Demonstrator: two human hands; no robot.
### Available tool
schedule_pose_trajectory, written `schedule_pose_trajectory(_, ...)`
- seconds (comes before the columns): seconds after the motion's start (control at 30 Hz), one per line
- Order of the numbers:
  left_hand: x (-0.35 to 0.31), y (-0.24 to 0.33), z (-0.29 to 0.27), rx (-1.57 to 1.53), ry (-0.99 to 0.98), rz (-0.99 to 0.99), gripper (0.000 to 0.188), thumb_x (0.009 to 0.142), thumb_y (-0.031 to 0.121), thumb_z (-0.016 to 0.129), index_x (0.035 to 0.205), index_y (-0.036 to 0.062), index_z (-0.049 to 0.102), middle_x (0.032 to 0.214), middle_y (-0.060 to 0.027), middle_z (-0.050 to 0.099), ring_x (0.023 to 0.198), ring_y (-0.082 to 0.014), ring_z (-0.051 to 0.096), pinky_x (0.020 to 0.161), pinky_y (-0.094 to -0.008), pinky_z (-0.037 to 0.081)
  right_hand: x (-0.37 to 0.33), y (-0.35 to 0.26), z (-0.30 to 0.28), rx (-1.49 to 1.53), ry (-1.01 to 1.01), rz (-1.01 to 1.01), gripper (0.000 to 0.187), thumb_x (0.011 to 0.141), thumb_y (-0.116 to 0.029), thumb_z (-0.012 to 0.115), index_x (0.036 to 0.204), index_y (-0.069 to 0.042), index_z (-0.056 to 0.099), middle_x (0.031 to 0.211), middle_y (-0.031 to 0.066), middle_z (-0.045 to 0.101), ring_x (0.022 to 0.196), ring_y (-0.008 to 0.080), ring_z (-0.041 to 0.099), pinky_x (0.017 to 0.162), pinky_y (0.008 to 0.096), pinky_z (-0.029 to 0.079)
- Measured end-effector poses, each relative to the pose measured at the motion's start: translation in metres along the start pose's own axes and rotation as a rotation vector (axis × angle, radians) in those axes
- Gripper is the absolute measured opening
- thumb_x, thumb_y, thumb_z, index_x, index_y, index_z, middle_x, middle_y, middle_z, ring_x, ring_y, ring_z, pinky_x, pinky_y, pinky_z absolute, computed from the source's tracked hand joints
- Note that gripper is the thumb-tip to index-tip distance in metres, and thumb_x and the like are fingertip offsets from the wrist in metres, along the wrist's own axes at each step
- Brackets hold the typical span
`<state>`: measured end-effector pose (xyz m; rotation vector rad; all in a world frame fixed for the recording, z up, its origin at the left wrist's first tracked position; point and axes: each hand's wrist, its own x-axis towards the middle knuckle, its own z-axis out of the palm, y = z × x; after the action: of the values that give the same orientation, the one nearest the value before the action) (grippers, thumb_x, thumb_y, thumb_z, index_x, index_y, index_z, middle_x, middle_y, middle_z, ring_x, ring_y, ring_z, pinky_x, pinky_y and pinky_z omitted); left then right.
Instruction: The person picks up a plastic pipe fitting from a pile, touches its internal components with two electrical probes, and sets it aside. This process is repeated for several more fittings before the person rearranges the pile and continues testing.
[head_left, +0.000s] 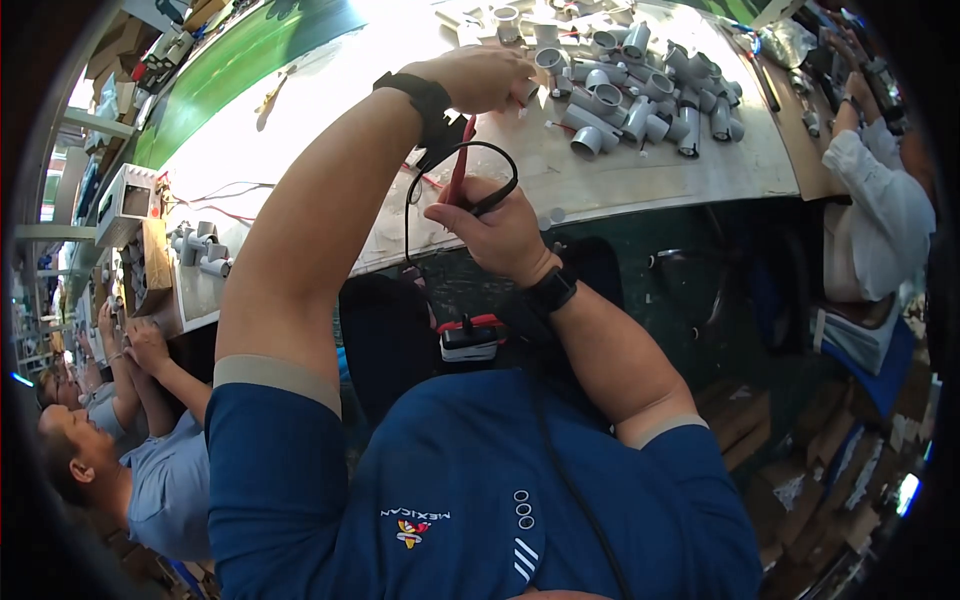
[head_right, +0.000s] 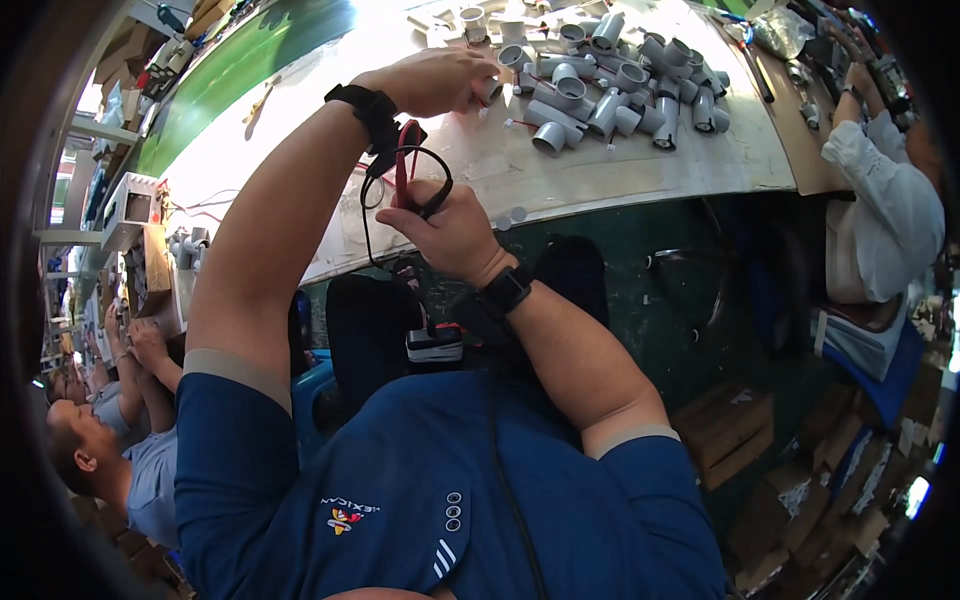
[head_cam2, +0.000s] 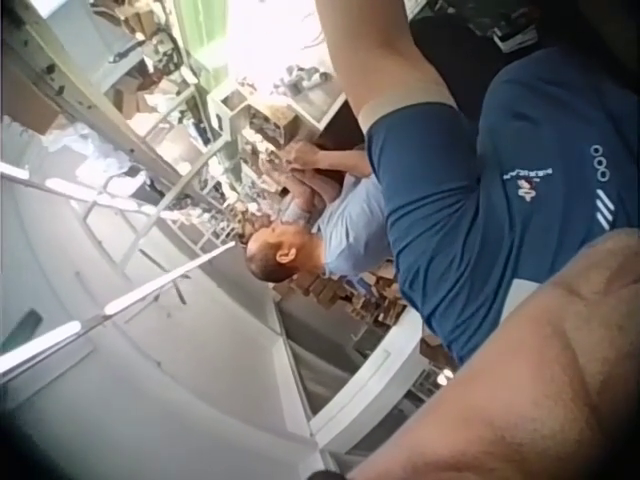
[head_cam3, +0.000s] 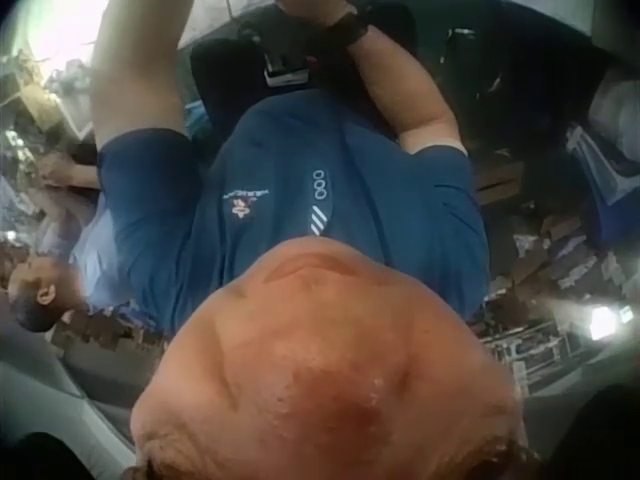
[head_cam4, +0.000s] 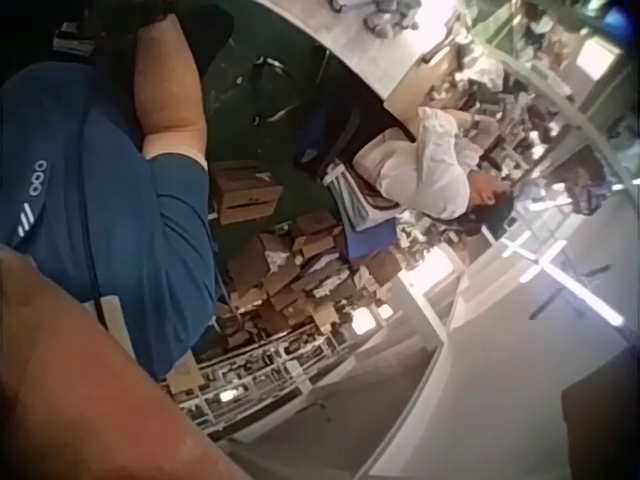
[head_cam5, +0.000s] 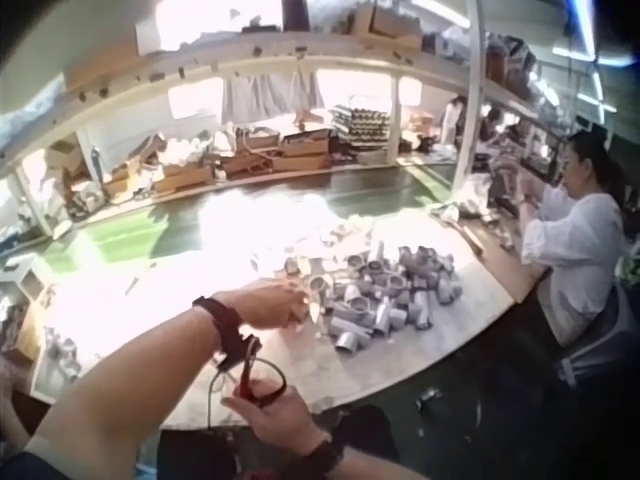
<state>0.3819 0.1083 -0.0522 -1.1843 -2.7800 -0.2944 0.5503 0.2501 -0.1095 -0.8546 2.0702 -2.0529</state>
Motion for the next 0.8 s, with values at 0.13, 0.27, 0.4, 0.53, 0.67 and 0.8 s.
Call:
schedule_pose_trajectory(0.13,-0.010,0.006,-0.006,0.083,-0.133,-0.140,0.046,0.083,0.021,0.083,0.122,0.0024,0.066,0.121,-0.0208,0.071,0.109,-0.0366,0.069,0.096,-0.0452,0.054,-0.003,0.007,-0.001,0.048,0.032,0.027,0.015,0.096,-0.014,0.080,0.092,-0.001,0.072,0.077,0.0011,0.069,0.069,0.0080,0.059,0.062,0.0260,0.048)
schedule_pose_trajectory(0.27,-0.085,0.023,-0.038,-0.024,0.074,-0.515,0.054,0.081,0.025,0.088,0.122,0.0009,0.061,0.112,-0.0176,0.071,0.099,-0.0338,0.071,0.086,-0.0423,0.057,-0.004,0.003,0.005,0.222,0.042,0.154,0.014,0.097,-0.014,0.079,0.096,-0.001,0.073,0.078,0.0012,0.069,0.066,0.0068,0.060,0.060,0.0236,0.048)
schedule_pose_trajectory(0.4,-0.180,0.065,-0.053,-0.202,0.375,-0.865,0.051,0.088,0.028,0.086,0.120,-0.0010,0.060,0.092,-0.0097,0.073,0.079,-0.0248,0.072,0.071,-0.0372,0.058,0.000,-0.003,0.005,0.217,0.080,0.270,0.016,0.099,-0.017,0.077,0.101,-0.001,0.073,0.078,0.0031,0.070,0.063,0.0070,0.062,0.055,0.0220,0.048)
schedule_pose_trajectory(0.53,-0.261,0.114,-0.025,-0.855,0.725,-1.126,0.040,0.095,0.025,0.081,0.118,-0.0005,0.060,0.093,-0.0050,0.072,0.078,-0.0166,0.070,0.071,-0.0311,0.056,0.010,-0.014,0.016,0.252,0.079,0.395,0.019,0.100,-0.019,0.076,0.100,0.000,0.073,0.079,0.0055,0.072,0.061,0.0096,0.064,0.052,0.0234,0.049)
schedule_pose_trajectory(0.67,-0.297,0.173,-0.001,-1.431,1.050,-1.120,0.036,0.095,0.022,0.079,0.115,-0.0018,0.062,0.097,-0.0105,0.072,0.089,-0.0117,0.070,0.075,-0.0321,0.057,0.012,-0.023,0.048,0.341,0.007,0.412,0.023,0.100,-0.021,0.075,0.099,0.001,0.073,0.081,0.0075,0.073,0.063,0.0114,0.066,0.051,0.0236,0.049)
schedule_pose_trajectory(0.8,-0.309,0.205,0.026,-0.761,0.900,-1.176,0.033,0.091,0.019,0.080,0.112,0.0006,0.063,0.103,-0.0130,0.069,0.089,-0.0201,0.071,0.074,-0.0362,0.058,0.019,-0.032,0.083,0.254,-0.075,0.369,0.024,0.100,-0.022,0.076,0.099,0.002,0.074,0.081,0.0077,0.073,0.064,0.0110,0.067,0.052,0.0234,0.050)
